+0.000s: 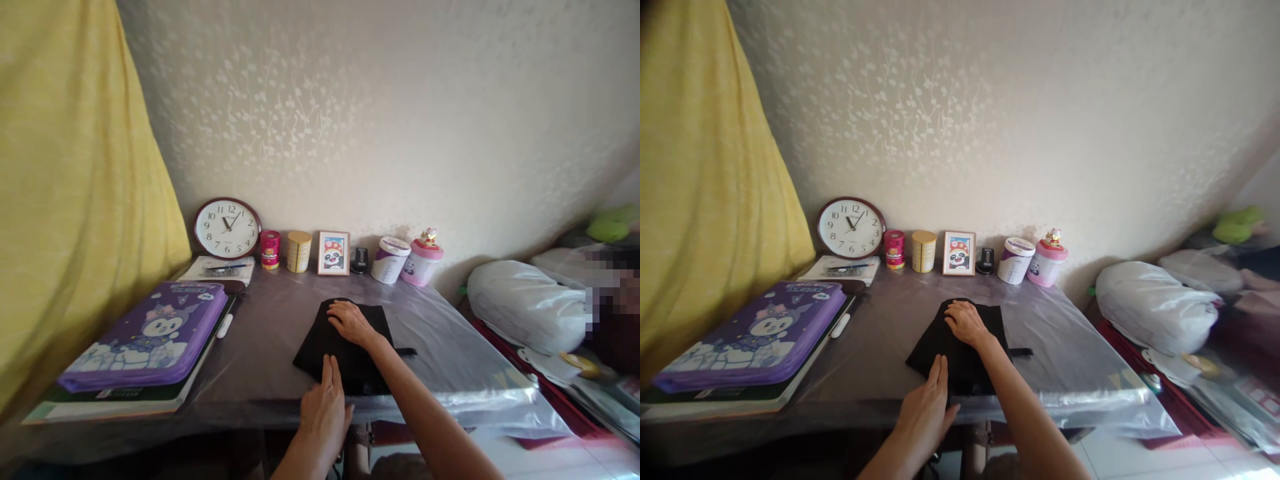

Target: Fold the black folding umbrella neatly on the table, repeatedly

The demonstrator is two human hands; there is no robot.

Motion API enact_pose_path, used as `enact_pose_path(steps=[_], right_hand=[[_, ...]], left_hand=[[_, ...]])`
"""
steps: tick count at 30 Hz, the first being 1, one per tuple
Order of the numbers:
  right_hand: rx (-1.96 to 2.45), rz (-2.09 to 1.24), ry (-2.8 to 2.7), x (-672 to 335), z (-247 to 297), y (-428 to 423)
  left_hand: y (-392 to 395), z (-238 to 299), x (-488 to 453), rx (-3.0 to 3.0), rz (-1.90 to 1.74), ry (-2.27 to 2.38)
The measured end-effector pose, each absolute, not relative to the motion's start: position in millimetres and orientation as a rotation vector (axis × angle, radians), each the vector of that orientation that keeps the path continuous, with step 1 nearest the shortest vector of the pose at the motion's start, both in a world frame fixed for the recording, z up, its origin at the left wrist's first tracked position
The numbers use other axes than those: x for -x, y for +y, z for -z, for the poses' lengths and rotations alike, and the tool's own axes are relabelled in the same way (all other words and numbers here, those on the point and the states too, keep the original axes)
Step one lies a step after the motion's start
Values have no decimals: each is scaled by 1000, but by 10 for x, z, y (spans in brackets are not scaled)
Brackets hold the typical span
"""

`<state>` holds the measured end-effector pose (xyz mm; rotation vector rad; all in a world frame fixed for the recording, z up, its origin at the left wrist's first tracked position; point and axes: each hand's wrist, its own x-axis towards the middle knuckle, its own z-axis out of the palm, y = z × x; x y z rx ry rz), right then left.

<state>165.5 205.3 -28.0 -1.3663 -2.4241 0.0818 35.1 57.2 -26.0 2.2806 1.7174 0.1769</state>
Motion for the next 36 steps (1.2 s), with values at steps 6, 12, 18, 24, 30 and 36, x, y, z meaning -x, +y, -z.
enact_pose_path(steps=[6,12,18,24,30,36], right_hand=[[1146,-376,-2602,-1663,224,1676],[1047,-676,-2681,-1565,118,1499],[973,-712,-2720,-1442,122,1565],[1272,-254,-2584,-1433,267,1820],[1738,140,-2114,-1854,185,1982],[2127,109,-1685,-2412,-5,1815]], left_hand=[[578,268,-343,-2254,-184,1725],[562,232,-329,-2259,-188,1753],[558,218,-318,-2237,-164,1758],[569,259,-319,-2237,-174,1742],[569,234,-301,-2232,-143,1716],[567,268,-301,-2247,-160,1713]])
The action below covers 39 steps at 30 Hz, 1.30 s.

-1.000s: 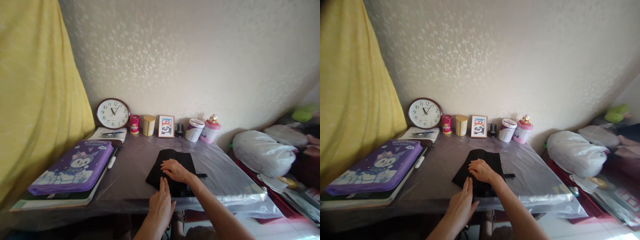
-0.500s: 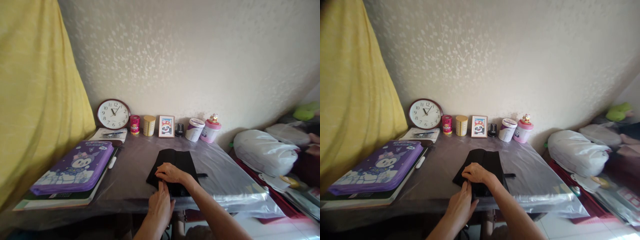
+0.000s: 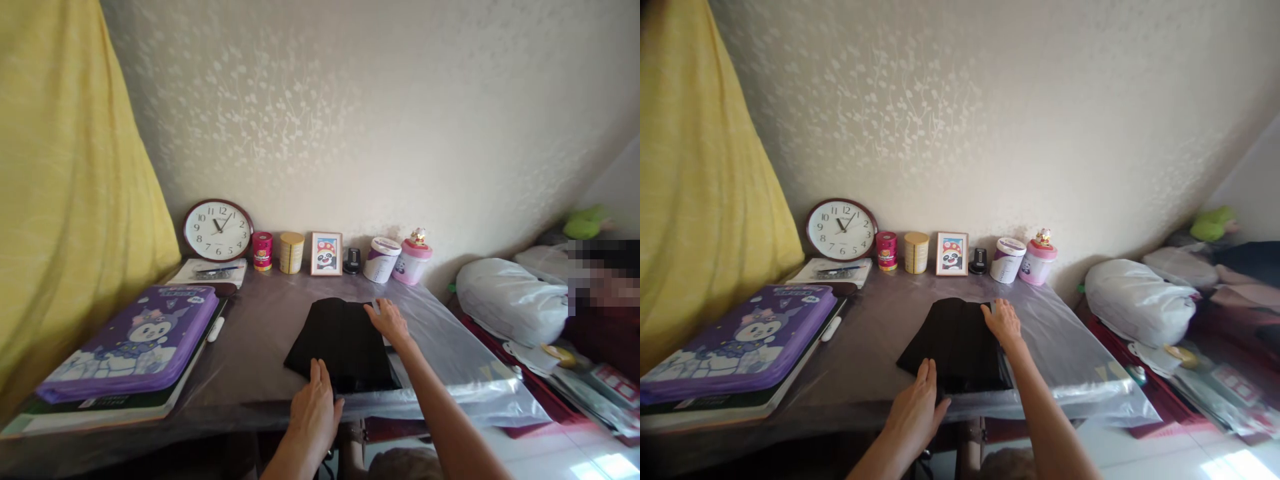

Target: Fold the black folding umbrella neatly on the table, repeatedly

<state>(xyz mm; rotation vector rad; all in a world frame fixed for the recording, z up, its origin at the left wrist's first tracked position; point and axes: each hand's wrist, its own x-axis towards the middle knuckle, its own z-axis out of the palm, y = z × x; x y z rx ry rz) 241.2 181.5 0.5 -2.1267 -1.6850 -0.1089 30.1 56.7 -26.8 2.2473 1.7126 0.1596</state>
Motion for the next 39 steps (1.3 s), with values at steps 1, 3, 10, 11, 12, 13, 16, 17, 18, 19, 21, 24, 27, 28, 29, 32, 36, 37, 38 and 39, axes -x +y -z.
enact_pose_path(steps=[1,3,10,11,12,13,16,17,18,19,21,24,27,28,29,32,36,37,38,39], right_hand=[[2168,14,-1671,-2471,-23,1785],[2219,-264,-1680,-2543,-54,1731],[2098,-882,-1600,-2473,-148,1601],[2076,-902,-1604,-2456,-155,1595],[2060,-919,-1606,-2442,-159,1593],[2047,-927,-1608,-2431,-161,1596],[1958,-903,-1628,-2397,-160,1621],[1895,-911,-1625,-2380,-162,1629],[1824,-940,-1612,-2357,-165,1635],[1749,-986,-1587,-2328,-170,1639],[1622,-1087,-1520,-2252,-183,1645],[1501,-1170,-1439,-2106,-191,1662],[1401,-1231,-1368,-1960,-164,1711],[1371,-1249,-1350,-1917,-147,1735],[1351,-1266,-1338,-1876,-126,1761],[1334,-1283,-1325,-1775,-59,1838],[1375,-1252,-1330,-1677,11,1897],[1390,-1251,-1333,-1659,23,1901],[1404,-1254,-1335,-1643,35,1903],[1415,-1257,-1336,-1629,46,1904]], left_hand=[[568,282,-305,-2250,-168,1716],[571,305,-311,-2253,-177,1719],[577,323,-321,-2278,-151,1712],[575,324,-321,-2284,-148,1714],[573,325,-322,-2289,-145,1714],[569,325,-321,-2290,-142,1713],[561,314,-318,-2275,-155,1708],[561,305,-316,-2260,-165,1709],[562,295,-315,-2244,-176,1709],[565,283,-314,-2227,-183,1708],[574,259,-312,-2200,-180,1708],[586,240,-309,-2195,-157,1706],[587,242,-302,-2205,-131,1699],[586,244,-300,-2208,-125,1700],[585,245,-297,-2212,-120,1702],[588,237,-292,-2219,-101,1711],[598,222,-284,-2203,-67,1707],[601,224,-281,-2198,-60,1707],[603,229,-277,-2194,-57,1709],[606,236,-272,-2191,-55,1716]])
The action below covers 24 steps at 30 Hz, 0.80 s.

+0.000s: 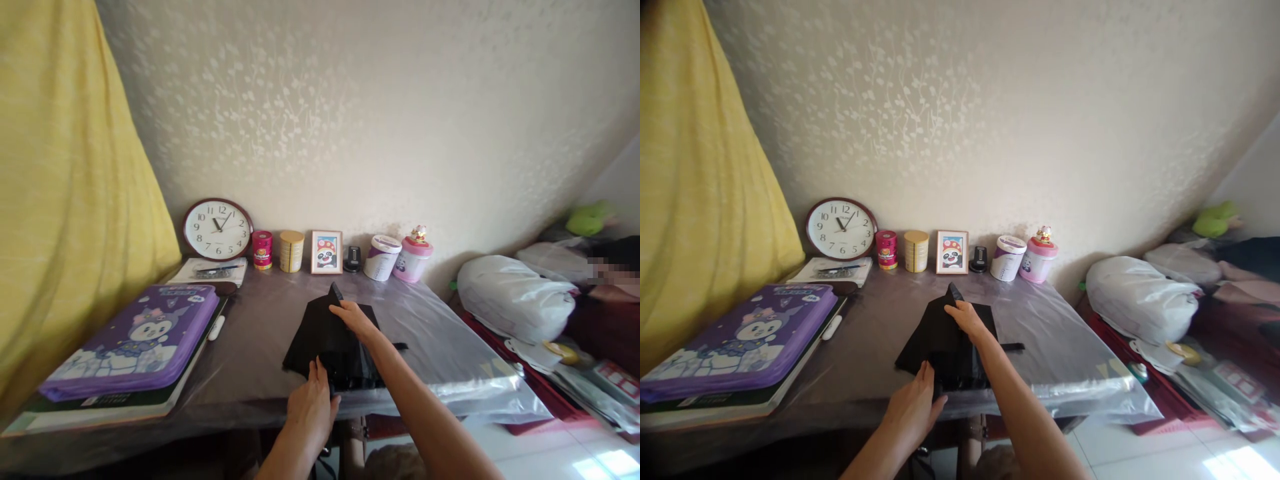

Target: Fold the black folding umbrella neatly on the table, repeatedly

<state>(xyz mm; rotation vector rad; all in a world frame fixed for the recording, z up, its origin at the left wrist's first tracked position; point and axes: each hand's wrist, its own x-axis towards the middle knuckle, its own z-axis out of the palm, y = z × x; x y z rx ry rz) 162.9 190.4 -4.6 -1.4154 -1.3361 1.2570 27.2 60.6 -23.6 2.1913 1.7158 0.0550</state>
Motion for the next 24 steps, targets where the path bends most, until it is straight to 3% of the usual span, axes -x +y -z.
enact_pose_path(steps=[14,24], right_hand=[[1442,-1362,-1412,-1566,43,1856],[1274,-1214,-1739,-1585,245,1895]], left_hand=[[632,280,-188,-2226,-161,1770],[646,159,-165,-2416,-529,1653]])
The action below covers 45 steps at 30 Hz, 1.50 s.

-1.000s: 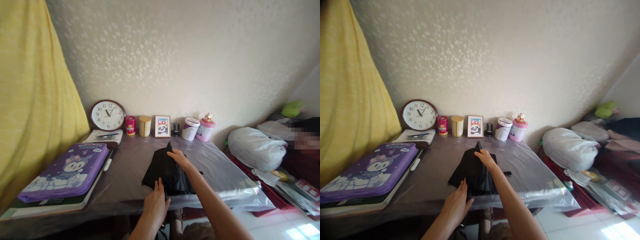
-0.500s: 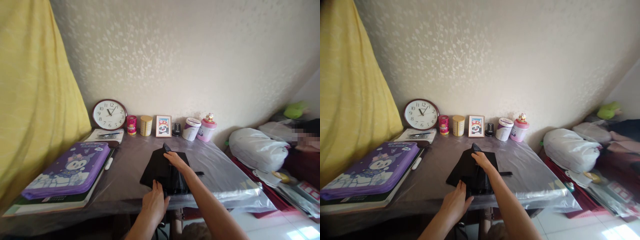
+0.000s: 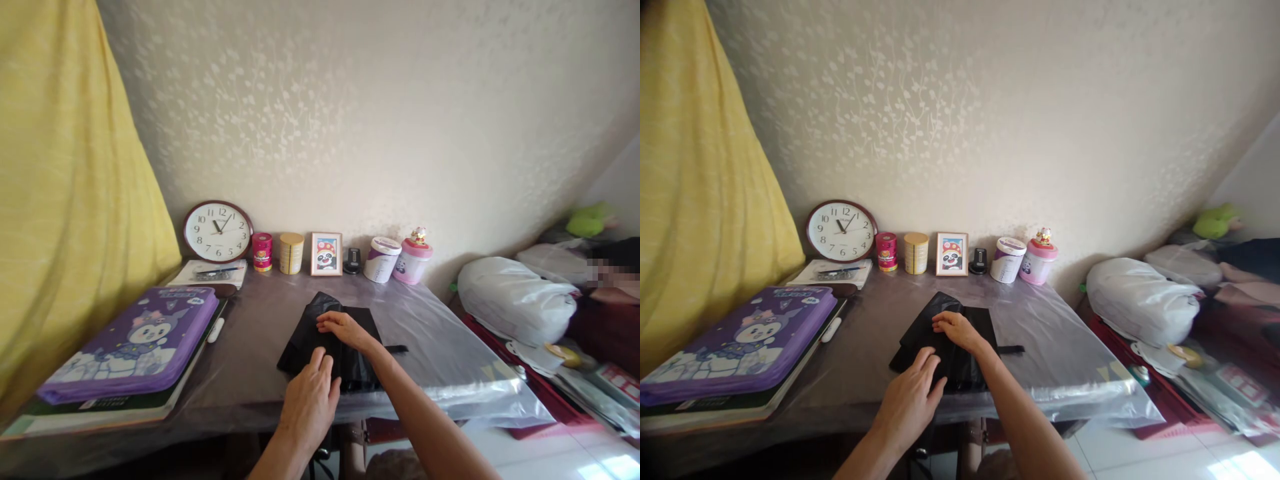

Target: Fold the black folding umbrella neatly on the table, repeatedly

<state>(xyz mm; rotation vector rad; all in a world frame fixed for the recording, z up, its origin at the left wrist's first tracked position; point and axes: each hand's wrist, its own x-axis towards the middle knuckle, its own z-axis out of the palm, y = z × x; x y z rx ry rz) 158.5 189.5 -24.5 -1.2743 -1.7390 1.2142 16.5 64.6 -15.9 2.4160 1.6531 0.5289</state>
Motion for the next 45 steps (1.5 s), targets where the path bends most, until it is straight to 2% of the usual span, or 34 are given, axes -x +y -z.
enact_pose_path(steps=[5,14,26,34,42,45], right_hand=[[1258,-825,-2135,-1581,185,1720],[1208,-275,-2351,-1579,381,1814],[1657,-78,-2225,-1513,414,2245],[1340,-200,-2646,-1287,300,1915],[1165,-954,-2629,-1219,118,1631],[1181,-884,-2573,-1229,107,1622]], left_hand=[[637,305,-233,-2379,-302,1652],[618,278,-286,-2303,-192,1695],[628,247,-289,-2268,-175,1696],[613,278,-312,-2267,-175,1737],[625,264,-298,-2215,-114,1723],[621,279,-296,-2237,-128,1736]])
